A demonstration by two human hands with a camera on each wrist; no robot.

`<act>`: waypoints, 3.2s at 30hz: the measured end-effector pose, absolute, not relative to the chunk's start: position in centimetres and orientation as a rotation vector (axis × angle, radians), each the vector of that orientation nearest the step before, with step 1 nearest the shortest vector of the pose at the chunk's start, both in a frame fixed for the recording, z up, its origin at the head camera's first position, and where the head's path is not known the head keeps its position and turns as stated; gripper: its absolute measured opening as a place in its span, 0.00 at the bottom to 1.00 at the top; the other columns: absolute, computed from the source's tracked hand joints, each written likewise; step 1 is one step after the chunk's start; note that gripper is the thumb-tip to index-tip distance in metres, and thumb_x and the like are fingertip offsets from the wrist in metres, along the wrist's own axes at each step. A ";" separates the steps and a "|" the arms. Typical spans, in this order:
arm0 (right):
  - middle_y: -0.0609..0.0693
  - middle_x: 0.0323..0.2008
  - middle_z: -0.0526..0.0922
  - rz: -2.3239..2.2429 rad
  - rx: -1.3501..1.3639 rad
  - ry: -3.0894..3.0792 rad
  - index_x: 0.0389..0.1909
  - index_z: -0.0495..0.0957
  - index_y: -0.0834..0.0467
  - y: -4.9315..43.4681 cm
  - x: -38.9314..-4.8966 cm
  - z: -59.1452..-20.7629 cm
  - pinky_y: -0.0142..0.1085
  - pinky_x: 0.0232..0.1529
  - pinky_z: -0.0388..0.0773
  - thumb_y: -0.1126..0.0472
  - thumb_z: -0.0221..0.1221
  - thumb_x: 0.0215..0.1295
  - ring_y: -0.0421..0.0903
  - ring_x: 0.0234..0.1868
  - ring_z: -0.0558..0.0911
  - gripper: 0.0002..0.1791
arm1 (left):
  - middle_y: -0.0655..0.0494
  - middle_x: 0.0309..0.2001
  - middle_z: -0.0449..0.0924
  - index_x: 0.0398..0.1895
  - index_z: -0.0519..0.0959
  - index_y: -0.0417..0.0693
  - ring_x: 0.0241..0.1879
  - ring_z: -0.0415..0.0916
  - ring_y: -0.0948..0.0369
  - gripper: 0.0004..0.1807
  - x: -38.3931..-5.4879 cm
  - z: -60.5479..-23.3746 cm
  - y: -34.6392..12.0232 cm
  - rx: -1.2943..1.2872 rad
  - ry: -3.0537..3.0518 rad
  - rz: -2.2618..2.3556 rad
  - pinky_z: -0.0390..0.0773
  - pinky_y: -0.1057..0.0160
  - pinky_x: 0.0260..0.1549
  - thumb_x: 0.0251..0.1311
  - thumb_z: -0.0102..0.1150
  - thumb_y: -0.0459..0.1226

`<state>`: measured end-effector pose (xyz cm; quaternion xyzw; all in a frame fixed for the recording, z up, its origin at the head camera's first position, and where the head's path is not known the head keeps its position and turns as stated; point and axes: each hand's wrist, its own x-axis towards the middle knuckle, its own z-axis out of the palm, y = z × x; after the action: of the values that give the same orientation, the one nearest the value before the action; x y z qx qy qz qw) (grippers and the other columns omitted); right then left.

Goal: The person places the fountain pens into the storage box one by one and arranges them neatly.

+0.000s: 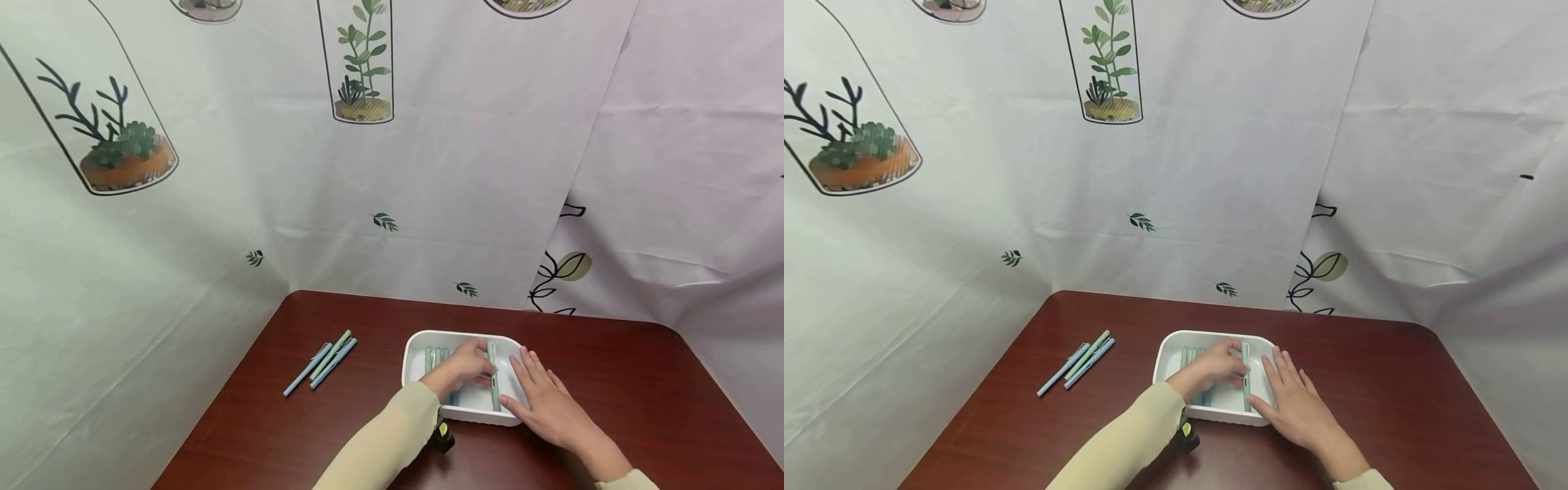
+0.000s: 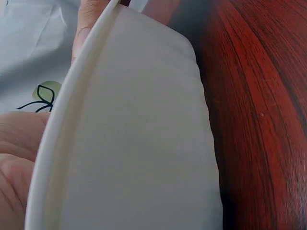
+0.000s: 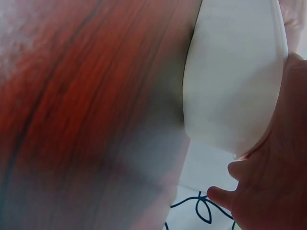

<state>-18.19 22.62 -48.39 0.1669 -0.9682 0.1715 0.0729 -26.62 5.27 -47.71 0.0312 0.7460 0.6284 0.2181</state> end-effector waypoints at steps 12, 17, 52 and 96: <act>0.67 0.78 0.53 0.517 0.514 -2.890 0.75 0.62 0.64 22.5 -18.2 -48.6 0.67 0.67 0.60 0.36 0.57 0.70 0.68 0.76 0.57 0.46 | 0.49 0.28 0.79 0.42 0.75 0.35 0.27 0.82 0.57 0.11 -26.1 -47.8 6.8 0.033 2.182 1.624 0.86 0.60 0.32 0.57 0.63 0.21; 0.67 0.78 0.53 0.516 0.514 -2.880 0.75 0.62 0.64 22.5 -18.2 -48.7 0.67 0.67 0.60 0.36 0.57 0.69 0.69 0.75 0.57 0.46 | 0.51 0.26 0.80 0.33 0.78 0.36 0.26 0.83 0.58 0.06 -26.0 -47.7 7.1 0.057 2.254 1.546 0.85 0.63 0.30 0.56 0.64 0.22; 0.69 0.77 0.53 0.532 0.515 -2.898 0.74 0.63 0.65 22.7 -18.3 -48.4 0.67 0.66 0.63 0.37 0.57 0.70 0.70 0.75 0.57 0.45 | 0.62 0.36 0.83 0.59 0.76 0.46 0.32 0.77 0.68 0.24 -24.0 -44.8 3.6 0.564 2.656 0.875 0.76 0.69 0.35 0.60 0.68 0.40; 0.67 0.78 0.51 0.533 0.480 -2.952 0.76 0.62 0.62 22.5 -18.1 -48.5 0.69 0.64 0.64 0.35 0.56 0.70 0.69 0.76 0.55 0.45 | 0.45 0.63 0.77 0.69 0.69 0.39 0.61 0.76 0.49 0.30 -22.9 -41.3 -19.4 0.476 2.946 0.889 0.76 0.46 0.58 0.66 0.65 0.36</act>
<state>-18.13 22.54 -48.46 0.1578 -0.9704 0.1753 0.0516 -22.88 -19.37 -41.33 0.1528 0.9460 0.2854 0.0140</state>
